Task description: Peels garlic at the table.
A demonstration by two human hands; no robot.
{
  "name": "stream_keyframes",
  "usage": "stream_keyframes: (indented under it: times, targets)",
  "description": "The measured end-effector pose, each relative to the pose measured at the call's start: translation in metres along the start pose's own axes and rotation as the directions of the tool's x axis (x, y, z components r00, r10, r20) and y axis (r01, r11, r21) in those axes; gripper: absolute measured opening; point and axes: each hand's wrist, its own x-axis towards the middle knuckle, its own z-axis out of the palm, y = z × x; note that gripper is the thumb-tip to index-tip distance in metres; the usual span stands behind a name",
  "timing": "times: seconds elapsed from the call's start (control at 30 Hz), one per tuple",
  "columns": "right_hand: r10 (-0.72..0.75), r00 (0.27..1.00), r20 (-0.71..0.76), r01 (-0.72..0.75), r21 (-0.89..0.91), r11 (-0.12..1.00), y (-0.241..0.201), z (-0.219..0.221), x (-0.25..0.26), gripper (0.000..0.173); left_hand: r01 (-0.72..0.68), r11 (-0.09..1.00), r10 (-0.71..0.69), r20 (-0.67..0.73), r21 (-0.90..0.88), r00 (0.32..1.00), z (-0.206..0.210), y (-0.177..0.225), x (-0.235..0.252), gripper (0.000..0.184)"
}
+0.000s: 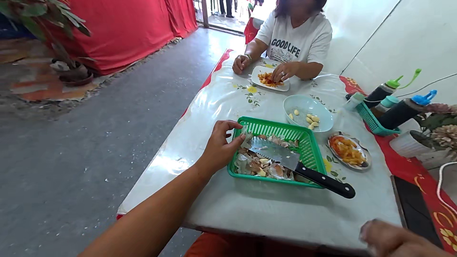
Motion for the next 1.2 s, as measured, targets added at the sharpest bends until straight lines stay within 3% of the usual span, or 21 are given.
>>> stream_keyframes:
  times: [0.03, 0.1, 0.23, 0.57, 0.77, 0.97, 1.07, 1.2]
  targets:
    - [0.023, 0.994, -0.107, -0.034, -0.102, 0.994, -0.001, -0.006, -0.001, 0.017, 0.021, 1.0, -0.021, -0.001, 0.006, 1.0, 0.0, 0.0, 0.0, 0.026]
    - [0.1, 0.968, -0.231, -0.172, -0.316, 0.933, 0.003, -0.008, 0.004, 0.04, 0.086, 0.996, -0.087, 0.013, 0.012, 0.996, 0.001, 0.001, 0.0, 0.034]
    - [0.123, 0.925, -0.36, -0.3, -0.491, 0.818, 0.022, 0.009, 0.018, 0.059, 0.191, 0.981, -0.19, 0.067, -0.013, 0.979, 0.0, 0.0, 0.001, 0.044]
    - [0.074, 0.941, -0.33, -0.291, -0.677, 0.676, 0.053, 0.0, 0.036, 0.037, 0.233, 0.968, -0.223, 0.103, -0.098, 0.969, -0.001, 0.001, 0.002, 0.047]
    - [0.168, 0.94, -0.297, -0.332, -0.691, 0.642, 0.061, -0.032, 0.055, 0.034, 0.186, 0.979, -0.178, 0.099, -0.085, 0.979, -0.004, 0.0, 0.003, 0.048]
    - [0.354, 0.909, -0.222, -0.411, -0.628, 0.661, 0.059, -0.061, 0.076, 0.034, 0.187, 0.979, -0.178, 0.108, -0.086, 0.978, -0.002, -0.002, 0.002, 0.047]
    - [0.272, 0.937, -0.221, -0.349, -0.657, 0.668, 0.048, -0.069, 0.087, 0.038, 0.196, 0.978, -0.187, 0.113, -0.074, 0.976, -0.001, -0.002, 0.002, 0.043]
    - [0.122, 0.935, -0.334, -0.337, -0.723, 0.603, 0.029, -0.076, 0.103, 0.03, 0.18, 0.983, -0.177, 0.068, -0.034, 0.982, -0.001, -0.001, 0.001, 0.039]
